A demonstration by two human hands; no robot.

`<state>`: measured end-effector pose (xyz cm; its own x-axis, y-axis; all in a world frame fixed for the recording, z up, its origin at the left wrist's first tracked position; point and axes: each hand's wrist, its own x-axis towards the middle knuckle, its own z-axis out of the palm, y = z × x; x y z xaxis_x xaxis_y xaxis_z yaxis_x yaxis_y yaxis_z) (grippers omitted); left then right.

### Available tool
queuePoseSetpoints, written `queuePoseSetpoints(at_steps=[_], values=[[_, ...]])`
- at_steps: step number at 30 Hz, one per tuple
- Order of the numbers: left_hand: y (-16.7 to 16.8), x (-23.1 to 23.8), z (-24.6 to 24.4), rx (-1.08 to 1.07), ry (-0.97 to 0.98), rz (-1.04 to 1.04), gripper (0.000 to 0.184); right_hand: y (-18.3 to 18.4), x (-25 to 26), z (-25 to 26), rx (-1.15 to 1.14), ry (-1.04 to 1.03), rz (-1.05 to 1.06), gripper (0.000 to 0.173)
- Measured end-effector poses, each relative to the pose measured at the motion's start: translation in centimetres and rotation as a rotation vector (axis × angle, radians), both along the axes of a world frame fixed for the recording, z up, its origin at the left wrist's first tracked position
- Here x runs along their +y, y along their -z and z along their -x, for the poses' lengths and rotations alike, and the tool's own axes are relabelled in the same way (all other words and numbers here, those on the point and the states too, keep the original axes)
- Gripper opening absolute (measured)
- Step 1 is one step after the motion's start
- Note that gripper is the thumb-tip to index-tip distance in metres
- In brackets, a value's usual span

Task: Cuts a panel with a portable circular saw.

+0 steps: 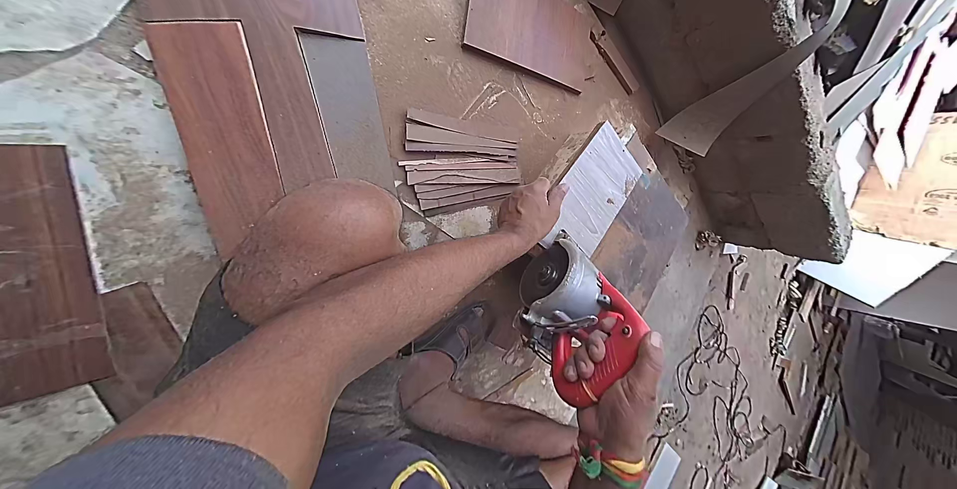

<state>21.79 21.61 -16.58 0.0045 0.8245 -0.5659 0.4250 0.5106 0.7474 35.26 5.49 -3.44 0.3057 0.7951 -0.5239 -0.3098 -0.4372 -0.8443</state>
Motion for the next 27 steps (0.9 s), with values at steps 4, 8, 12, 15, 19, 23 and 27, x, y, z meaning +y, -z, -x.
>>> queuePoseSetpoints(at_steps=[4,8,12,15,19,23,27], values=[[-0.1,-0.1,0.0,-0.004,-0.001,0.006,0.057,0.0,-0.1,0.1,0.002,0.002,-0.002,0.071],[-0.1,0.0,0.0,-0.014,0.001,0.004,0.057,0.5,-0.4,0.1,-0.005,-0.006,-0.035,0.07],[0.0,-0.1,-0.1,-0.011,-0.006,-0.002,0.057,1.1,-0.7,0.5,-0.033,0.003,-0.049,0.067],[0.0,-0.1,-0.1,-0.012,0.0,-0.002,0.058,1.5,-1.0,0.4,-0.038,0.009,-0.057,0.067],[0.0,-0.1,0.1,-0.033,0.009,-0.011,0.058,1.5,-1.0,0.3,-0.043,-0.004,-0.05,0.068],[0.0,0.0,0.2,-0.044,0.011,-0.009,0.058,1.8,-1.0,0.8,-0.09,-0.009,-0.075,0.066],[0.0,-0.1,0.1,-0.038,0.014,-0.02,0.057,1.9,-1.0,0.7,-0.087,-0.008,-0.076,0.065]])
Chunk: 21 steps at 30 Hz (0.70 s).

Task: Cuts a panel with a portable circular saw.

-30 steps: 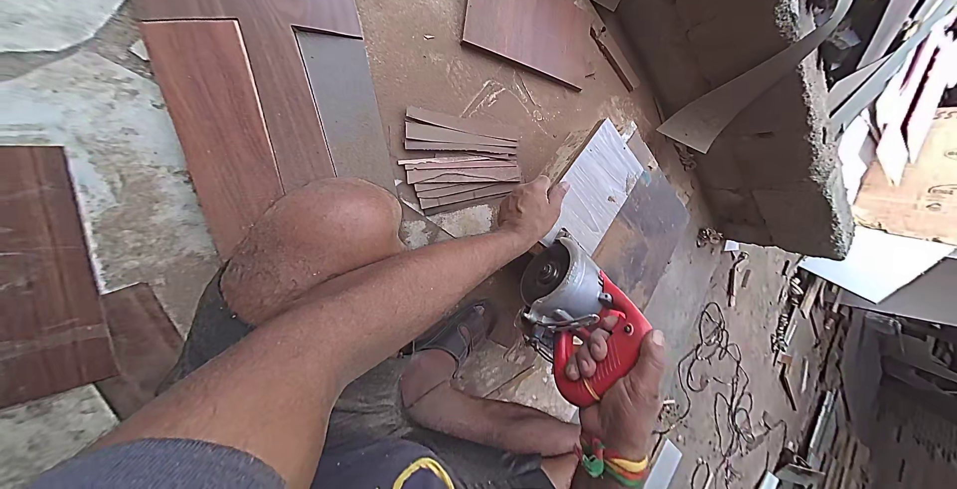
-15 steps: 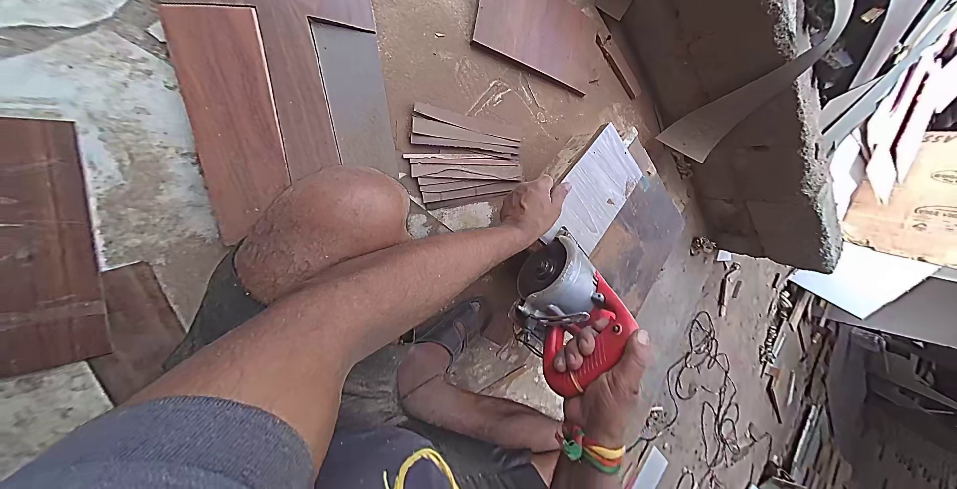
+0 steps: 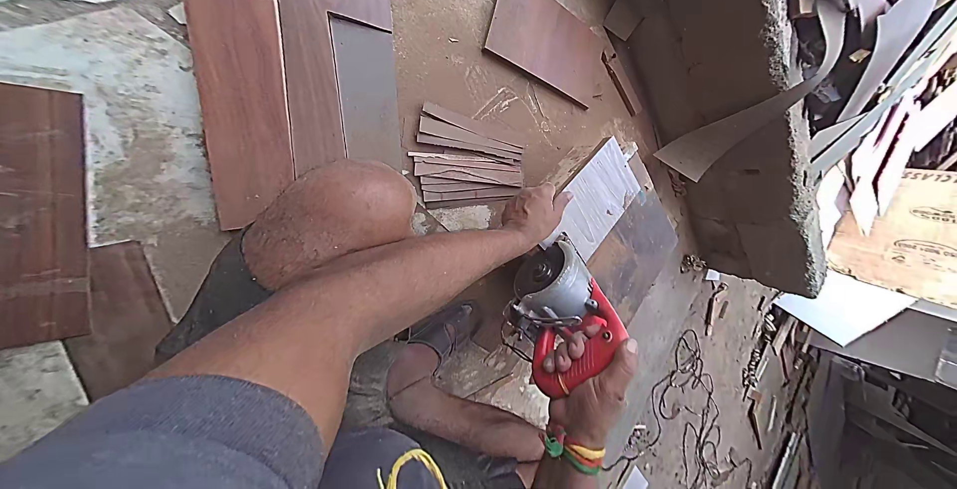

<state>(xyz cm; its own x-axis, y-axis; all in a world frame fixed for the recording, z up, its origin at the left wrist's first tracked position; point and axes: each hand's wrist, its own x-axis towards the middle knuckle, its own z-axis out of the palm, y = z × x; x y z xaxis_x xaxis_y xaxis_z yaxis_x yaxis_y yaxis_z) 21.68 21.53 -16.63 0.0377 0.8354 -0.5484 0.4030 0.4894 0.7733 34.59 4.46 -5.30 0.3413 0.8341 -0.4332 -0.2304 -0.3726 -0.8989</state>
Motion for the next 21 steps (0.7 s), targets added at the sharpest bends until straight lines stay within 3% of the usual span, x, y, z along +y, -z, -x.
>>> queuePoseSetpoints(at_steps=[21], values=[[-0.11,0.04,0.09,0.003,-0.001,0.001,0.058,0.25,0.69,-0.11,-0.025,-0.001,0.014,0.067]])
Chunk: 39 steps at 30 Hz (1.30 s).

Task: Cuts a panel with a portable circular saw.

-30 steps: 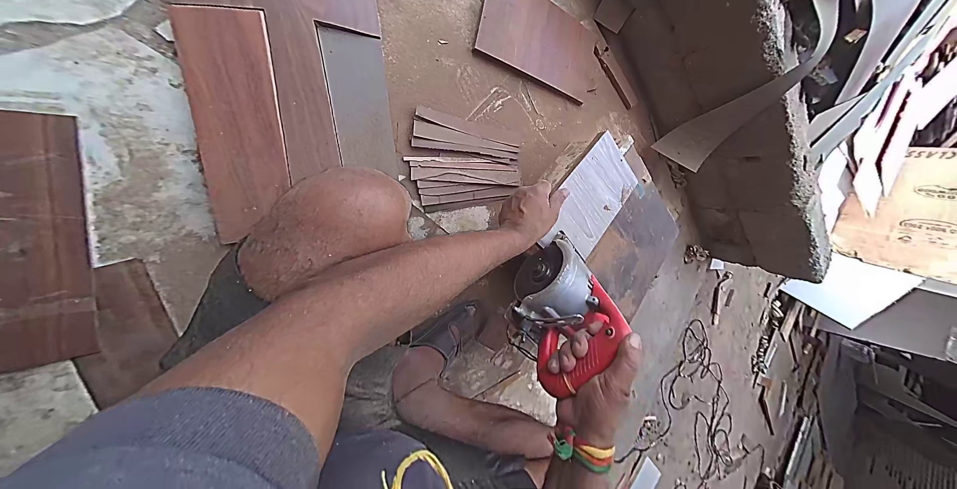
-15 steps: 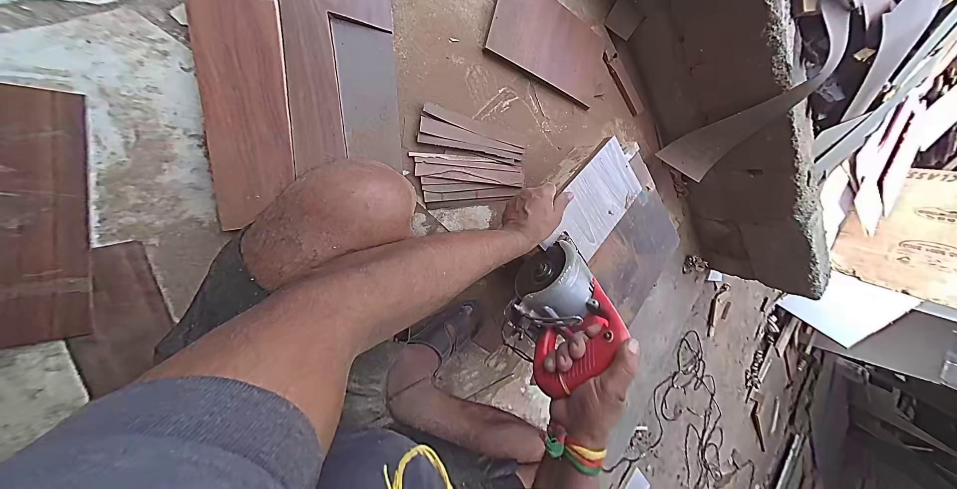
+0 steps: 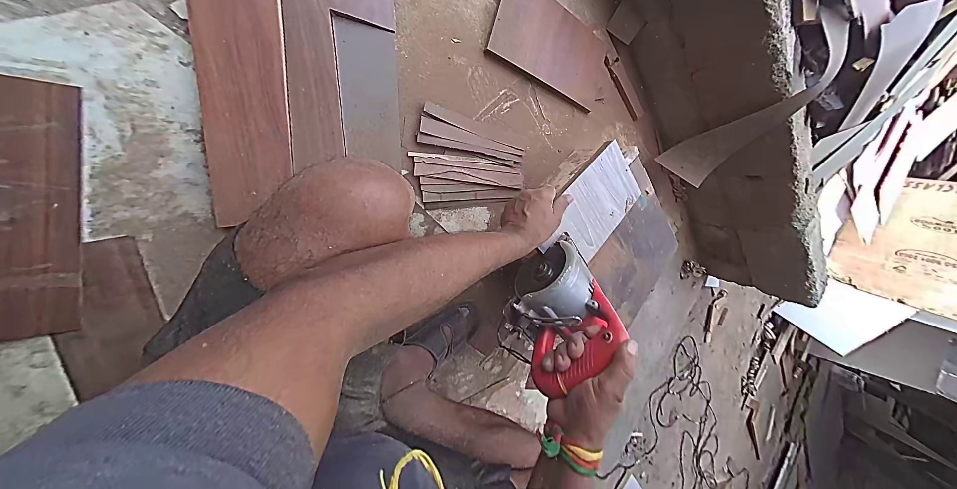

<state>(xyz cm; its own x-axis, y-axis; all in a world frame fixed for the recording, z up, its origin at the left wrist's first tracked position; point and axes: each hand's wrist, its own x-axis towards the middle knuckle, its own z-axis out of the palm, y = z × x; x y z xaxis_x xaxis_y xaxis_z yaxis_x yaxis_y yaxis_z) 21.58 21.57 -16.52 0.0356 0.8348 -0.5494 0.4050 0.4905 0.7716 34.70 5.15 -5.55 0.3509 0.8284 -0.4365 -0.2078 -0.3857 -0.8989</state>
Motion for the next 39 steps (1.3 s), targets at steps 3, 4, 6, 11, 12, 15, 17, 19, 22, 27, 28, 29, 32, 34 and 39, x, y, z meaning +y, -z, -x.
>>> queuePoseSetpoints(at_steps=[3,4,6,11,12,15,17,19,22,27,28,29,32,34,39], values=[[-0.1,0.0,0.1,0.009,0.008,-0.001,0.059,0.3,0.0,-0.1,0.013,0.012,-0.013,0.066],[-0.1,0.0,0.1,0.009,0.007,-0.001,0.059,0.3,0.1,-0.1,0.01,0.013,-0.014,0.065],[0.0,0.0,0.0,0.007,0.003,-0.005,0.059,0.2,0.2,-0.1,-0.002,0.015,-0.01,0.065],[0.0,0.0,0.1,0.001,0.008,-0.006,0.059,0.1,0.4,-0.1,0.002,0.02,-0.006,0.067],[0.0,0.0,0.1,-0.002,0.008,-0.008,0.059,0.1,0.5,-0.1,-0.002,0.015,-0.013,0.066],[0.0,0.0,0.1,-0.006,0.011,-0.005,0.059,0.0,0.7,-0.1,-0.021,0.01,-0.021,0.067],[0.0,0.0,0.1,-0.006,0.016,-0.003,0.059,-0.1,0.7,-0.1,-0.021,0.013,-0.012,0.068],[0.1,0.0,0.1,-0.004,0.014,-0.007,0.059,0.1,0.8,-0.2,-0.02,0.011,-0.014,0.068],[0.2,0.0,0.1,-0.009,0.009,-0.008,0.059,0.3,0.8,-0.2,-0.025,0.012,-0.033,0.065],[0.0,0.0,0.2,-0.007,0.017,-0.004,0.06,0.3,1.0,0.1,-0.034,0.025,-0.033,0.066],[0.1,0.0,0.2,-0.006,0.017,-0.007,0.06,0.4,1.0,0.1,-0.032,0.026,-0.034,0.066],[0.1,0.0,0.2,-0.007,0.02,-0.01,0.06,0.4,1.1,0.1,-0.037,0.023,-0.032,0.067],[0.1,0.0,0.2,-0.006,0.018,-0.017,0.058,0.5,1.2,0.0,-0.031,0.032,-0.032,0.067],[0.1,0.0,0.2,-0.001,0.022,-0.016,0.058,0.4,1.4,0.0,-0.035,0.034,-0.022,0.069],[0.1,0.1,0.2,-0.005,0.029,-0.009,0.059,0.4,1.7,0.1,-0.043,0.029,-0.02,0.069]])
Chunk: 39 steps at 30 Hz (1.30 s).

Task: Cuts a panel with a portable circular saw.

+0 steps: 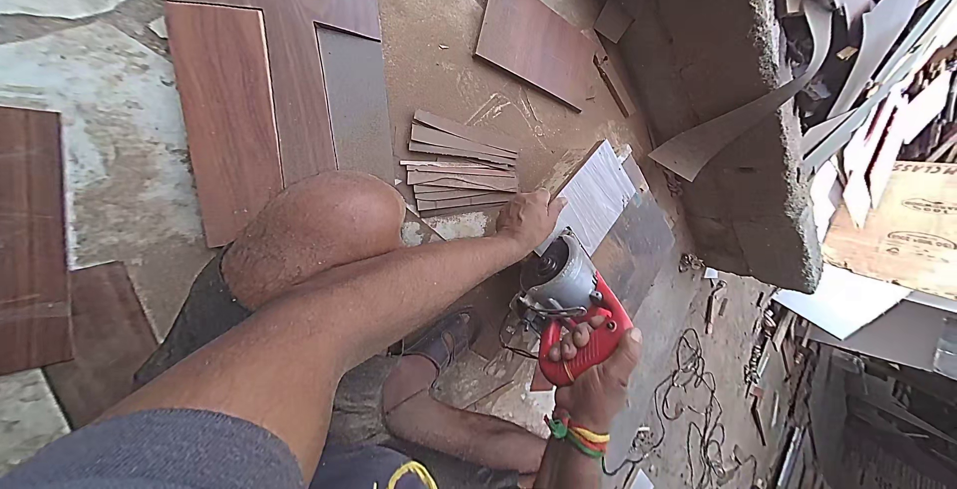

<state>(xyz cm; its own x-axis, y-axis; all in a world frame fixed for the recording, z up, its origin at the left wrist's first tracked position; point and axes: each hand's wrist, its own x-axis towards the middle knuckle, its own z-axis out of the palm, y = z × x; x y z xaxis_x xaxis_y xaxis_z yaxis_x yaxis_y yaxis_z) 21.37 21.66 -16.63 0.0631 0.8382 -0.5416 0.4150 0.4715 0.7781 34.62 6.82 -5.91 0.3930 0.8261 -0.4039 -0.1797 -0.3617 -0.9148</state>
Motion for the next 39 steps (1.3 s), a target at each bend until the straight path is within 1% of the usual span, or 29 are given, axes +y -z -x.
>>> queuePoseSetpoints(at_steps=[8,14,17,39], values=[[0.0,0.0,0.1,0.0,0.006,-0.002,0.059,0.1,0.6,-0.1,-0.03,0.007,0.009,0.072],[-0.3,0.0,0.2,-0.001,0.009,-0.004,0.059,0.2,0.9,-0.3,-0.007,-0.006,-0.01,0.069],[-0.3,0.0,0.3,-0.012,0.005,0.0,0.059,0.2,1.2,-0.2,-0.033,-0.006,-0.008,0.069],[-0.3,-0.1,0.3,-0.023,0.003,-0.001,0.06,0.2,3.1,-0.3,-0.049,0.011,0.011,0.071]])
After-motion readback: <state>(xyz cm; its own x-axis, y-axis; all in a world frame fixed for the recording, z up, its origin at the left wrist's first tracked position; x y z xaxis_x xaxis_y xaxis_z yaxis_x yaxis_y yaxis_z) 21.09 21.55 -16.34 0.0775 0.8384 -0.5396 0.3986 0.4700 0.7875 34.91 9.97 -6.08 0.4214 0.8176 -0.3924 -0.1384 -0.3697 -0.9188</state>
